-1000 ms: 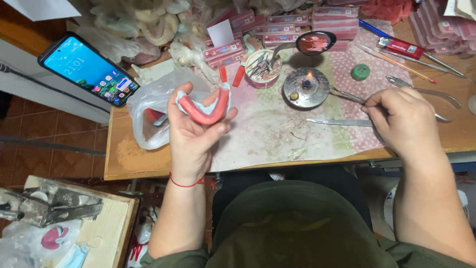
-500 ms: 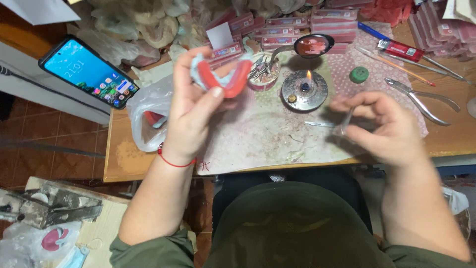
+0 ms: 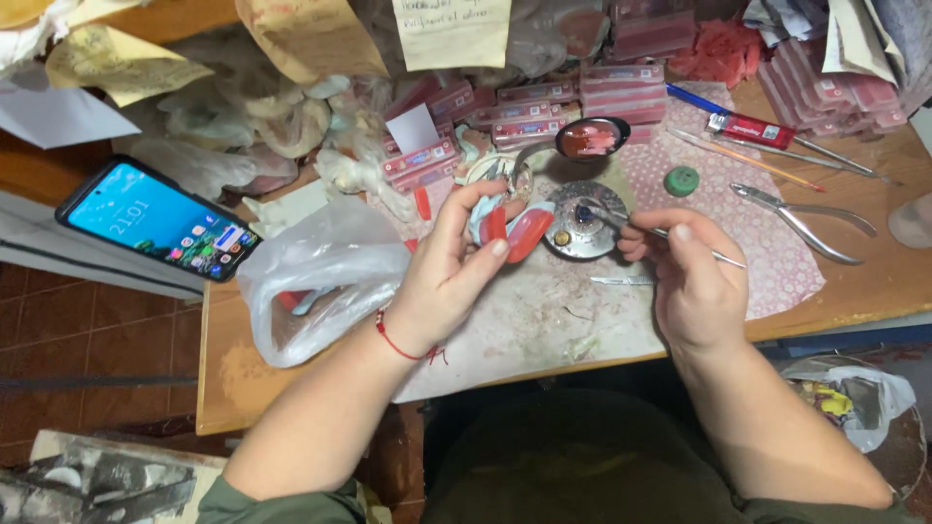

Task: Applying and shaping red wax onto a dental mold using a heated metal tool

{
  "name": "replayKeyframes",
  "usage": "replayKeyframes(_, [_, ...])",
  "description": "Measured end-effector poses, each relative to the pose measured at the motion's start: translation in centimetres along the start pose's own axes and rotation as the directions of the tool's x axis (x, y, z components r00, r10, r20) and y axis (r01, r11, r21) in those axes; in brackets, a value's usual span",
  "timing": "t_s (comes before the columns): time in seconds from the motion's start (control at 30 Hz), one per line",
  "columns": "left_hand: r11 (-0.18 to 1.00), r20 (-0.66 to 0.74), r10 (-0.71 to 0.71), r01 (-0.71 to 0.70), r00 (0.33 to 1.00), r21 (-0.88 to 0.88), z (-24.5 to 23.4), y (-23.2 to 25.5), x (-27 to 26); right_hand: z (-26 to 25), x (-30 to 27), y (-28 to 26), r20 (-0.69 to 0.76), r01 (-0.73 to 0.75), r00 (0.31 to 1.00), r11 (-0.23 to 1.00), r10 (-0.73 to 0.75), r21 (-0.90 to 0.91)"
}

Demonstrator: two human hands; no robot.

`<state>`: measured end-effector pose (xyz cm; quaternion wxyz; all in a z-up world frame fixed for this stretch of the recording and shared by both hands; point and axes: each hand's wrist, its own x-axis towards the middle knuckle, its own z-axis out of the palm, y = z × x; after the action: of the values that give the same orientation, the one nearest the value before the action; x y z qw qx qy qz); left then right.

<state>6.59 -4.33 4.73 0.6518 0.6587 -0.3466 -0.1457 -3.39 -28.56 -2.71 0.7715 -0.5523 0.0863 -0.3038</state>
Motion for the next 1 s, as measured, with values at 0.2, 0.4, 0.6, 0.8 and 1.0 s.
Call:
replayKeyframes(0.2, [0.98,-0.023,-0.073,0.067,0.997,-0.187,-0.1,-1.4,-0.2,-0.4,0.6,0.5,-0.032,0.019,0.999,1.0,-0.019,0.016])
replayKeyframes(0.4, [0.955,-0.042,-0.119,0.102,0.992,-0.28,-0.2,-1.5,-0.1,0.0,0.7,0.3,-0.06,-0.001,0.998,0.999,0.003,0.038])
replayKeyframes(0.6, [0.947,-0.019,-0.046,0.038,0.999,-0.319,-0.3,-0.7,-0.5,1.8,-0.2,-0.2,-0.067,-0.001,0.998,0.997,0.007,0.082])
replayKeyframes(0.8, [0.941,-0.01,0.007,-0.011,1.0,-0.337,-0.1,-1.2,-0.9,1.9,-0.9,-0.4,-0.067,0.017,0.998,0.999,-0.016,0.028])
replayKeyframes(1.0, [0.956,-0.001,0.017,-0.016,1.0,-0.292,0.2,-0.3,-0.9,0.8,-0.6,-0.4,-0.075,0.047,0.996,0.999,-0.046,0.01])
